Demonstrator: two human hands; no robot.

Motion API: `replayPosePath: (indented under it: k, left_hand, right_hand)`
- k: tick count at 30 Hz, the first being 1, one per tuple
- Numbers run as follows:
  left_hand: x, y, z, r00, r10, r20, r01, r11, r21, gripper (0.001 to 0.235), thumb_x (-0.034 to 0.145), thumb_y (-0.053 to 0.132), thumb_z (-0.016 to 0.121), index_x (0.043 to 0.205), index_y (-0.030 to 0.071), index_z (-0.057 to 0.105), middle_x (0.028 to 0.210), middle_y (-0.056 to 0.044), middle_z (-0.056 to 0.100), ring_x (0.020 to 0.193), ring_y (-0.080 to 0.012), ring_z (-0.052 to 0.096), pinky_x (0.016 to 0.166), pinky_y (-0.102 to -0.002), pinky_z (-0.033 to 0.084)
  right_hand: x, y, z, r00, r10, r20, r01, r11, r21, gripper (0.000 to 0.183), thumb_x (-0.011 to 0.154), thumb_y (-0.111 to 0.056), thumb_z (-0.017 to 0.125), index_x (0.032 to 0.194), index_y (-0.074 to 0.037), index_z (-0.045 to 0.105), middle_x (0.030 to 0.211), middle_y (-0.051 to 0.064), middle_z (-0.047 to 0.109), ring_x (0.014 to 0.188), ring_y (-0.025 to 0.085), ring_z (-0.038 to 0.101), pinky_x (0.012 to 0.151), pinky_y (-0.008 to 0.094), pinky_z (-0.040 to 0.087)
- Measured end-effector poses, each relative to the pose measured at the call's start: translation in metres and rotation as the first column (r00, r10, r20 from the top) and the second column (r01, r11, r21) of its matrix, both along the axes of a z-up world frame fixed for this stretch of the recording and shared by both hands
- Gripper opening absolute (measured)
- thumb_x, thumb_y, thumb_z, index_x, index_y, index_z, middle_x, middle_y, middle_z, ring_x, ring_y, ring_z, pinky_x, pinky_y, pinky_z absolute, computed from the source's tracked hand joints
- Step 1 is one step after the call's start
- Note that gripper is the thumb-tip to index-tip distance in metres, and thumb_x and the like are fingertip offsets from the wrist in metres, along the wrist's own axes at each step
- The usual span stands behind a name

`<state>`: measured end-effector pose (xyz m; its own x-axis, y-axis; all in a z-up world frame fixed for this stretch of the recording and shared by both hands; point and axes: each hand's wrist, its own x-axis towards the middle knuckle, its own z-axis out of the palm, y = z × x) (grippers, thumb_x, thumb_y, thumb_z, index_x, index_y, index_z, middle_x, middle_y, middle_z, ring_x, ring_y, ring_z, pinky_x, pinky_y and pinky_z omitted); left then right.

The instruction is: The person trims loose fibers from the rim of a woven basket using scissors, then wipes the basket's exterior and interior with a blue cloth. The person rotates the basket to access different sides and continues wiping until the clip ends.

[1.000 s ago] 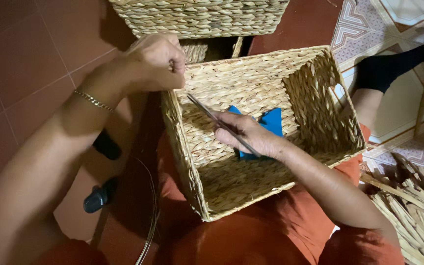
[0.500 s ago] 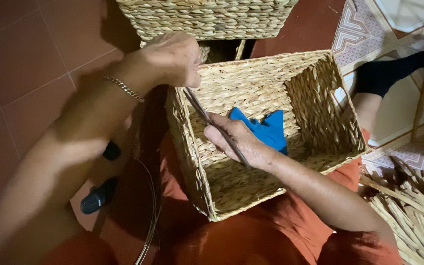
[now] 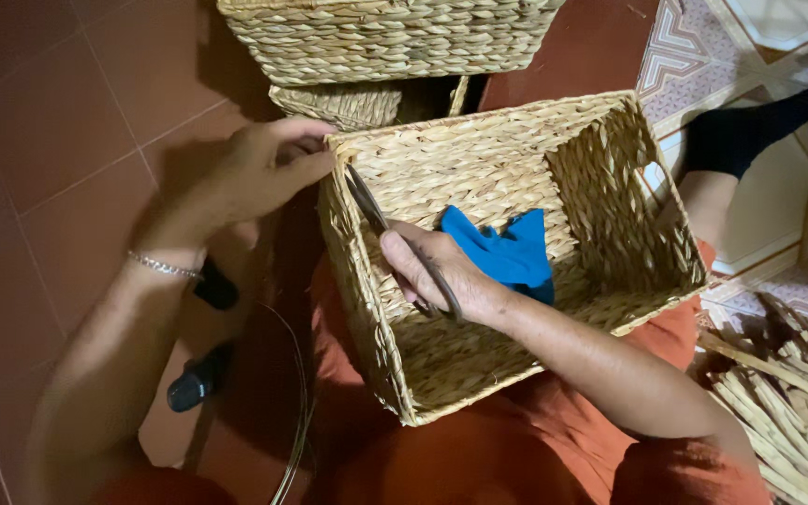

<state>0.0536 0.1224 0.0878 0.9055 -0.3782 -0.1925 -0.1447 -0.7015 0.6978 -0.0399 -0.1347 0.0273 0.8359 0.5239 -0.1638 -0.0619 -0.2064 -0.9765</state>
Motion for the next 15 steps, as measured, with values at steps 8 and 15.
replayPosePath:
  k: [8,15]
  left_hand:
    - [-0.004,-0.007,-0.006,0.988,-0.071,0.139,0.090,0.987,-0.136,0.051,0.097,0.046,0.066,0.133,0.010,0.066,0.101,-0.012,0.072,0.072,-0.0149,0.063,0.052,-0.025,0.054]
    - [-0.014,-0.011,0.017,0.994,0.103,-0.048,-0.104,0.994,-0.026,0.050,0.091,0.041,0.065,0.132,0.012,0.064,0.105,-0.013,0.070,0.055,-0.0175,0.067,0.028,-0.031,0.049]
  right_hand:
    - [-0.001,-0.001,0.009,0.999,0.012,-0.047,-0.009,0.998,0.058,0.064,0.103,-0.062,0.032,0.091,-0.006,0.061,0.063,-0.002,0.052,0.053,0.007,0.051,0.050,0.027,0.046]
    - [0.006,0.004,0.006,0.990,-0.028,-0.135,0.029,0.999,0.011,0.059,0.103,-0.055,0.038,0.087,-0.002,0.061,0.058,0.001,0.050,0.046,0.011,0.048,0.044,0.031,0.044]
